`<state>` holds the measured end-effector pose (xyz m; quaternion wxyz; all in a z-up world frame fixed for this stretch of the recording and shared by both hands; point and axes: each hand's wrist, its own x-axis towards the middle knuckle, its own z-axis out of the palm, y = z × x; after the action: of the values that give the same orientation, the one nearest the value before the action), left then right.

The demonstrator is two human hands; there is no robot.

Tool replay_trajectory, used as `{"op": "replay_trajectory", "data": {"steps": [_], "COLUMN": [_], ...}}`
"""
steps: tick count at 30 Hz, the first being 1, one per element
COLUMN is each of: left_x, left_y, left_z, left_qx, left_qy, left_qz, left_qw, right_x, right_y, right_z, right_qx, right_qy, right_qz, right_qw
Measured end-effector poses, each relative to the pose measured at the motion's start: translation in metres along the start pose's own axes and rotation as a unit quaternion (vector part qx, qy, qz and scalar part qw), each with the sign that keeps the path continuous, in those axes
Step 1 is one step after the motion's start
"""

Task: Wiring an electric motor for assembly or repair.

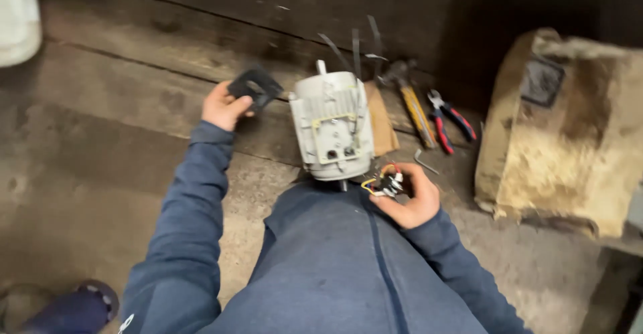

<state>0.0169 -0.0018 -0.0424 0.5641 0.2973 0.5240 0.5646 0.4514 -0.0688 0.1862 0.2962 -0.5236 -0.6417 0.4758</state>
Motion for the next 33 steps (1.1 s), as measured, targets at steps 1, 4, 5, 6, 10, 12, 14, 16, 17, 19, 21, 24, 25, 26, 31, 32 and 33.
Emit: {"op": "replay_trajectory", "data": {"steps": [1,4,5,6,10,12,14,16,17,19,21,24,25,26,31,32,33], "left_x": [0.002,-0.001,-0.001,-0.004,-0.008,-0.015,-0.018,-0.017,-0.025,-0.031,-0.047,-0.049,-0.046,-0.049,-0.059,-0.066,-0.073], "left_y": [-0.003,0.01,0.014,0.015,0.008,0.02,0.02,0.002,0.014,0.041,0.062,0.075,0.075,0.086,0.113,0.116,0.12], "left_z": [0.003,0.011,0.012,0.014,0.013,0.025,0.027,0.021,0.029,0.045,0.055,0.061,0.06,0.067,0.08,0.083,0.087], "left_qx": [-0.015,-0.032,-0.034,-0.021,-0.016,-0.051,-0.088,0.003,0.001,-0.035,-0.052,-0.054,-0.037,-0.037,-0.027,-0.029,-0.025], "left_qy": [-0.017,-0.019,-0.022,-0.022,-0.013,-0.017,-0.02,0.011,0.015,-0.035,-0.046,-0.073,-0.077,-0.074,-0.092,-0.087,-0.089], "left_qz": [0.004,-0.009,-0.007,-0.016,-0.038,-0.033,-0.027,0.001,0.0,0.027,0.01,0.003,0.003,0.01,0.012,0.002,0.007], "left_qw": [1.0,0.999,0.999,0.999,0.999,0.998,0.996,1.0,1.0,0.998,0.998,0.996,0.996,0.996,0.995,0.996,0.996], "right_x": [0.001,0.01,0.018,0.023,0.038,0.035,0.04,0.044,0.044,0.051,0.054,0.067,0.075,0.074,0.079,0.074,0.07], "right_y": [0.001,0.007,0.009,0.01,0.037,0.074,0.096,0.106,0.111,0.119,0.121,0.136,0.143,0.145,0.127,0.113,0.1], "right_z": [0.001,-0.006,-0.007,-0.01,-0.016,-0.017,-0.012,-0.005,-0.002,0.003,0.007,0.007,0.008,0.004,0.005,0.009,0.012], "right_qx": [-0.004,-0.065,-0.067,-0.118,-0.238,-0.278,-0.318,-0.323,-0.324,-0.337,-0.344,-0.371,-0.387,-0.387,-0.346,-0.345,-0.368], "right_qy": [0.006,0.028,0.03,0.048,0.059,0.03,0.0,-0.012,-0.015,0.004,0.004,0.028,0.037,0.038,0.037,0.028,0.066], "right_qz": [-0.015,-0.001,-0.003,-0.006,-0.051,-0.044,-0.04,-0.001,-0.002,0.016,0.016,-0.033,-0.077,-0.085,-0.06,-0.053,-0.096], "right_qw": [1.0,0.998,0.997,0.992,0.968,0.959,0.947,0.946,0.946,0.941,0.939,0.927,0.918,0.917,0.936,0.937,0.922]}}
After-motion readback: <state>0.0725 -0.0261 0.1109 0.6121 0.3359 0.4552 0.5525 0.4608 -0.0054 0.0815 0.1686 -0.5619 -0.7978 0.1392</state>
